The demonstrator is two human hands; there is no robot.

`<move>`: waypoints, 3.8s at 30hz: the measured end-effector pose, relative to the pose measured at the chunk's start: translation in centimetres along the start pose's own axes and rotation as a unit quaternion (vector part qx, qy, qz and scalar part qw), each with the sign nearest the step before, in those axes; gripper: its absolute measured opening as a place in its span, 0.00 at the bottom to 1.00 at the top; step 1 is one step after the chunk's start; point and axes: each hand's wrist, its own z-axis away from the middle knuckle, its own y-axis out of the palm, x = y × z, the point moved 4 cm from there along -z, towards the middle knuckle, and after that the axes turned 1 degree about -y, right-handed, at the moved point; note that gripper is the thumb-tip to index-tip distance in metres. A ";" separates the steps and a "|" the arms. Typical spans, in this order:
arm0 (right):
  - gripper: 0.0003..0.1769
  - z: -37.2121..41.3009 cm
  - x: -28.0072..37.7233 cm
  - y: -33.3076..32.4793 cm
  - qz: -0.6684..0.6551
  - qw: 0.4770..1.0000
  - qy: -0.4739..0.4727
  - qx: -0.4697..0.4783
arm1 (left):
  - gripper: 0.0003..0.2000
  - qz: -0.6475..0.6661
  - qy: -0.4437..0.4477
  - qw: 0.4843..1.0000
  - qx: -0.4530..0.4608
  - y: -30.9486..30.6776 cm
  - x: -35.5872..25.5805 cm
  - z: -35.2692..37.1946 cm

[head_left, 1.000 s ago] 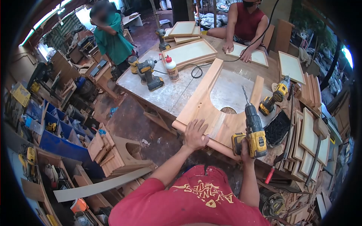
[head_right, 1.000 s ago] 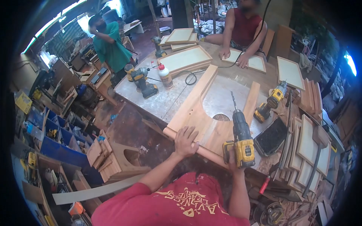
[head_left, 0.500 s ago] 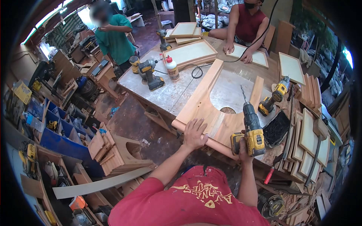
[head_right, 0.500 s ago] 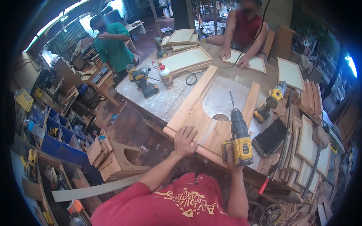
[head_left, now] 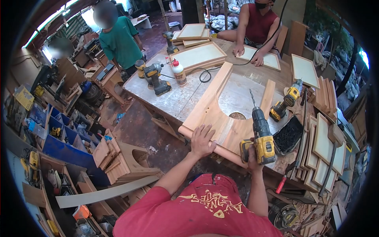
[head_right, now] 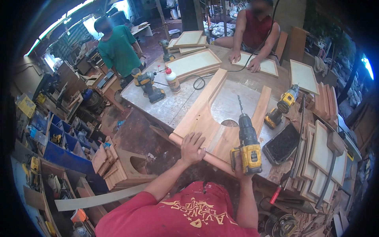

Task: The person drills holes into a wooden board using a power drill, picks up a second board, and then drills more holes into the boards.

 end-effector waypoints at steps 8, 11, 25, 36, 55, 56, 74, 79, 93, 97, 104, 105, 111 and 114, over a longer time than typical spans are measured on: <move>0.15 0.3 0.2 0.0 0.045 0.999 0.016 -0.018 | 0.25 -0.006 0.001 1.000 0.005 -0.1 -0.1 0.0; 0.11 -0.3 2.0 0.0 0.109 0.990 -0.068 -0.058 | 0.24 -0.002 0.008 1.000 0.008 0.2 -0.1 -0.2; 0.09 -1.5 2.9 -0.1 0.116 0.982 -0.137 -0.066 | 0.25 0.000 0.040 0.999 0.023 0.5 -0.2 -0.1; 0.15 -1.7 3.5 -0.5 0.145 0.979 -0.134 -0.057 | 0.29 -0.092 0.060 0.972 0.208 0.9 7.1 -0.9; 0.34 11.2 9.7 -11.3 0.283 0.905 0.248 0.198 | 0.24 0.736 -0.464 0.249 0.425 6.3 -12.3 -2.5; 0.34 11.5 10.2 -10.7 0.275 0.889 0.308 0.196 | 0.24 0.737 -0.475 0.211 0.432 7.2 -12.7 -2.4; 0.26 7.8 13.8 -6.9 0.316 0.800 0.501 0.096 | 0.26 0.639 -0.530 0.195 0.523 11.4 -14.1 -7.0; 0.26 11.2 13.5 -7.7 0.315 0.835 0.440 0.098 | 0.26 0.636 -0.527 0.221 0.519 11.3 -14.5 -7.3; 0.24 -0.2 13.9 -7.5 0.290 0.851 0.419 0.128 | 0.26 0.670 -0.507 0.221 0.495 11.6 -14.4 -6.4; 0.21 -1.2 13.7 -8.0 0.278 0.856 0.402 0.168 | 0.26 0.676 -0.509 0.212 0.489 11.7 -14.4 -6.4; 0.22 -1.6 13.7 -8.5 0.293 0.826 0.446 0.183 | 0.26 0.670 -0.500 0.222 0.501 11.8 -14.3 -6.2; 0.22 -2.4 13.8 -8.4 0.299 0.811 0.465 0.192 | 0.21 0.663 -0.493 0.244 0.508 11.8 -14.2 -6.1; 0.28 -7.5 13.7 -8.4 0.209 0.767 0.581 0.173 | 0.10 0.599 -0.219 0.435 0.635 8.5 -11.7 -11.2; 0.24 -10.6 13.4 -8.7 0.177 0.733 0.636 0.164 | 0.12 0.694 0.052 0.612 0.375 5.1 -12.2 -16.6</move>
